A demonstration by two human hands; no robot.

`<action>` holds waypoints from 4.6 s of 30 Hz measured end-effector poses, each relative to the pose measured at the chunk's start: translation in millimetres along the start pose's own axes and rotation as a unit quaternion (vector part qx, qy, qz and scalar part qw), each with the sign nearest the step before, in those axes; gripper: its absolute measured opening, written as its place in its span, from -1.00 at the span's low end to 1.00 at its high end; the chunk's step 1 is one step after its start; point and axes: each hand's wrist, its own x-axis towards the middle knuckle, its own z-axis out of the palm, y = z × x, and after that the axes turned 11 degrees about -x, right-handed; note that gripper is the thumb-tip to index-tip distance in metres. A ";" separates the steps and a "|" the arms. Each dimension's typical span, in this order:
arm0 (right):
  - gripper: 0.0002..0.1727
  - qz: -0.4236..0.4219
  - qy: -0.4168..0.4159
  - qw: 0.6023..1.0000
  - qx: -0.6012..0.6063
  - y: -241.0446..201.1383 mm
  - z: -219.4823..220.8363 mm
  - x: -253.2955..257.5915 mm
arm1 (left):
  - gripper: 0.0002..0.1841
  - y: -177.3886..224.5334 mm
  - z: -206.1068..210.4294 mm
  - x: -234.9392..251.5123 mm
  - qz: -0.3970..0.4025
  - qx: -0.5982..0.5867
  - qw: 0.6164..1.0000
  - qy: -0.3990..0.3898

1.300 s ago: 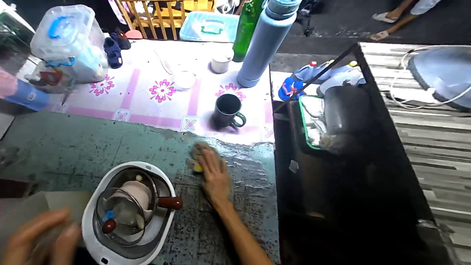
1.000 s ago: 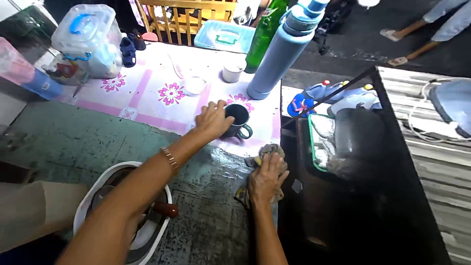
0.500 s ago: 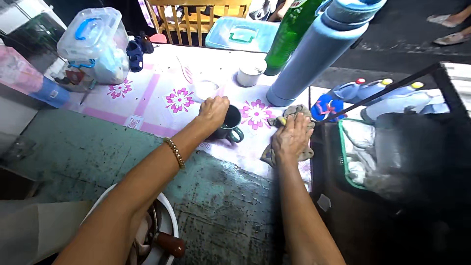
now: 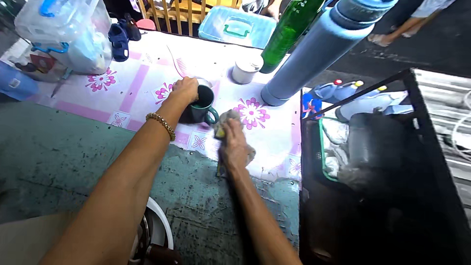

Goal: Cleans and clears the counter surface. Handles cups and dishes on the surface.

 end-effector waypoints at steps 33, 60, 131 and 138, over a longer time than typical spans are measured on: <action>-0.59 -0.292 -0.129 0.940 0.115 -171.7 77.0 46.7 | -0.74 -182.8 -64.5 -297.0 -0.056 -0.011 0.979 0.197; -0.54 -0.156 -0.082 0.982 0.064 -260.3 124.3 147.1 | -0.66 -210.5 -39.3 -315.7 -0.019 -0.007 0.958 0.285; -0.57 -0.049 -0.037 0.998 -0.024 81.8 -49.9 8.5 | -0.77 -81.2 -35.5 -340.6 0.038 -0.074 0.978 0.193; -0.43 0.016 -0.060 0.998 -0.031 15.4 -64.3 -88.8 | -0.76 -17.3 -8.2 -372.6 0.154 -0.077 0.973 0.156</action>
